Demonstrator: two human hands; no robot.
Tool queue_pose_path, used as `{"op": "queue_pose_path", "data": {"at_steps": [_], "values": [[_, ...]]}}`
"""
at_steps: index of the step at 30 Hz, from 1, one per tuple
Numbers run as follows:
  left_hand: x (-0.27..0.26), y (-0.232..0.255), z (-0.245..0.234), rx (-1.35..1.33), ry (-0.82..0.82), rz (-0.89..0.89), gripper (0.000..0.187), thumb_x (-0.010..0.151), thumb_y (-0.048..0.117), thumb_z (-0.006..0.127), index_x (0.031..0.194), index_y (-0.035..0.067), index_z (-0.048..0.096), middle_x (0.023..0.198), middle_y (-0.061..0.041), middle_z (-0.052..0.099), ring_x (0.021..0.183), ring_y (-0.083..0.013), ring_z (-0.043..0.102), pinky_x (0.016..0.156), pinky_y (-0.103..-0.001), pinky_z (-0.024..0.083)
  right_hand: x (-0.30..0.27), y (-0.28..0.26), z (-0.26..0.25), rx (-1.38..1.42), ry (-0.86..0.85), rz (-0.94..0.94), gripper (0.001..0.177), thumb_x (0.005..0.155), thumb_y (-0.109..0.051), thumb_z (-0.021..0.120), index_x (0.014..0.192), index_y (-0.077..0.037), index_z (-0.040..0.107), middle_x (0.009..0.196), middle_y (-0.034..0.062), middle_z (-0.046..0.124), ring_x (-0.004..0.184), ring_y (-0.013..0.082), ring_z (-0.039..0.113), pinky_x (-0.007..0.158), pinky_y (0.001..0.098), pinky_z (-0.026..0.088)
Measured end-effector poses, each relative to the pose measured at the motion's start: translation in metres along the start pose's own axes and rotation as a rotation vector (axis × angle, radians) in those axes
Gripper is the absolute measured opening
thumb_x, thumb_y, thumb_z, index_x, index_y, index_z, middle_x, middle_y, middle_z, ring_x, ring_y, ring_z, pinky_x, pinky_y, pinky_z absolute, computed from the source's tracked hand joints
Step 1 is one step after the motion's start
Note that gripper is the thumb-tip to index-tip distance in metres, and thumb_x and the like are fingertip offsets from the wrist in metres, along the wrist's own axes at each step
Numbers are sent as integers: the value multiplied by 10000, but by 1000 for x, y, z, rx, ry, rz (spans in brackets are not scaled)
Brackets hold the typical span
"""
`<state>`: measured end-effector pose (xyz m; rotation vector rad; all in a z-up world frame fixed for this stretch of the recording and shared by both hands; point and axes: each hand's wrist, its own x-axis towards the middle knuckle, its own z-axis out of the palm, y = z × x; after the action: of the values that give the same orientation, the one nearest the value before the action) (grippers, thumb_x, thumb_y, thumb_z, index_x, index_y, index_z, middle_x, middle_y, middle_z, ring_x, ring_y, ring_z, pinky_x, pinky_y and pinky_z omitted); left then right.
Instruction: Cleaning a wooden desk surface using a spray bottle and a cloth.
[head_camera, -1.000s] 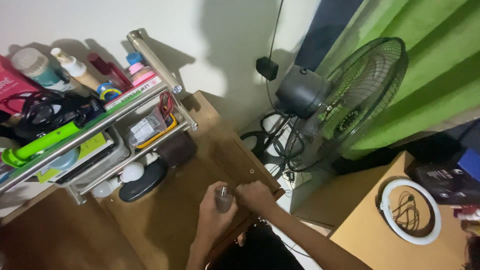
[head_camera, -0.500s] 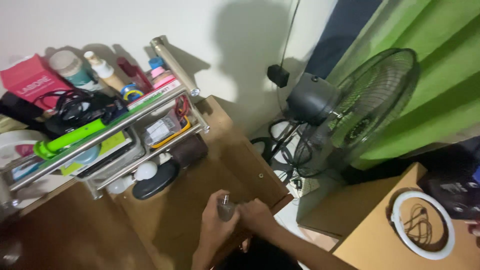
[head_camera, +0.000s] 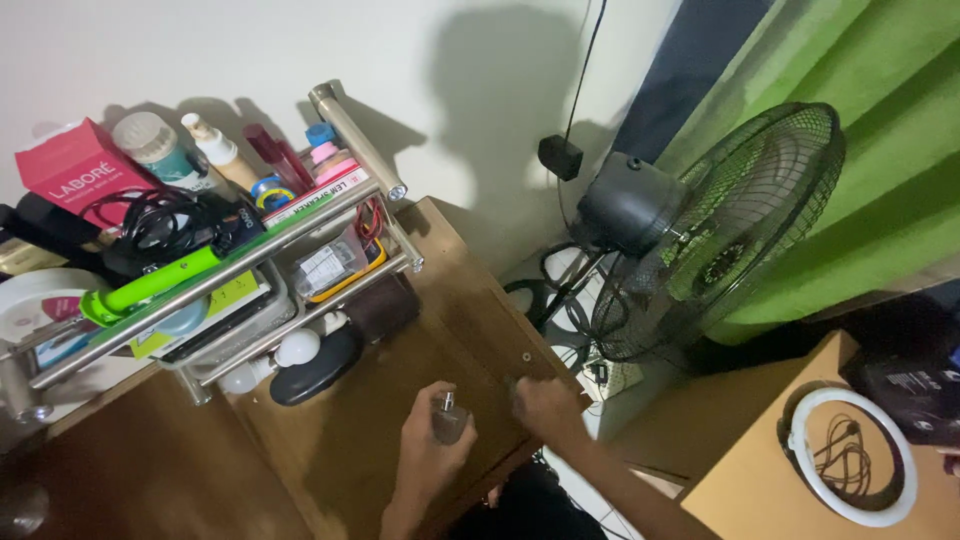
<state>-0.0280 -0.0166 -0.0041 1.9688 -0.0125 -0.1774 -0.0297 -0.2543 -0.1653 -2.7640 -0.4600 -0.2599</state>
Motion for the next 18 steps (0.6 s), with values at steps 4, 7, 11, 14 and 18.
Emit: {"op": "queue_pose_path", "data": {"at_steps": [4, 7, 11, 14, 18], "values": [[0, 3, -1, -7, 36, -19, 495, 775, 104, 803, 1221, 96, 588, 884, -69, 677, 751, -173, 682, 681, -334, 565, -4, -44, 4, -19, -133, -35, 126, 886, -178, 688, 853, -142, 572, 704, 71, 627, 661, 274, 630, 653, 422, 493], [4, -1, -1, 0, 15, -30, 489, 787, 109, 799, 1229, 91, 588, 861, -94, 681, 747, -196, 676, 684, -342, 562, 8, -42, -12, 131, 49, -217, 149, 873, -207, 705, 891, -128, 580, 711, 59, 626, 654, 280, 630, 617, 424, 471], [6, 0, -2, 7, 4, 4, 474, 789, 109, 792, 1213, 89, 580, 940, -82, 695, 797, -177, 708, 692, -331, 577, 27, 7, -15, 58, -75, -103, 165, 880, -225, 695, 947, -111, 596, 716, 92, 647, 678, 318, 657, 634, 458, 484], [4, -1, -3, 5, 31, 18, 482, 783, 107, 795, 1214, 86, 581, 940, -86, 697, 803, -183, 710, 707, -330, 580, 51, 18, -39, -10, -22, -9, 201, 886, -241, 696, 959, -88, 587, 698, 121, 648, 677, 358, 660, 637, 483, 505], [2, -9, 0, 2, 111, 102, 472, 760, 85, 800, 1182, 74, 588, 991, -99, 688, 828, -194, 714, 719, -338, 580, 52, 9, -29, -4, 35, 153, 210, 835, -247, 713, 940, -93, 617, 650, 136, 648, 637, 374, 658, 590, 517, 497]]}}
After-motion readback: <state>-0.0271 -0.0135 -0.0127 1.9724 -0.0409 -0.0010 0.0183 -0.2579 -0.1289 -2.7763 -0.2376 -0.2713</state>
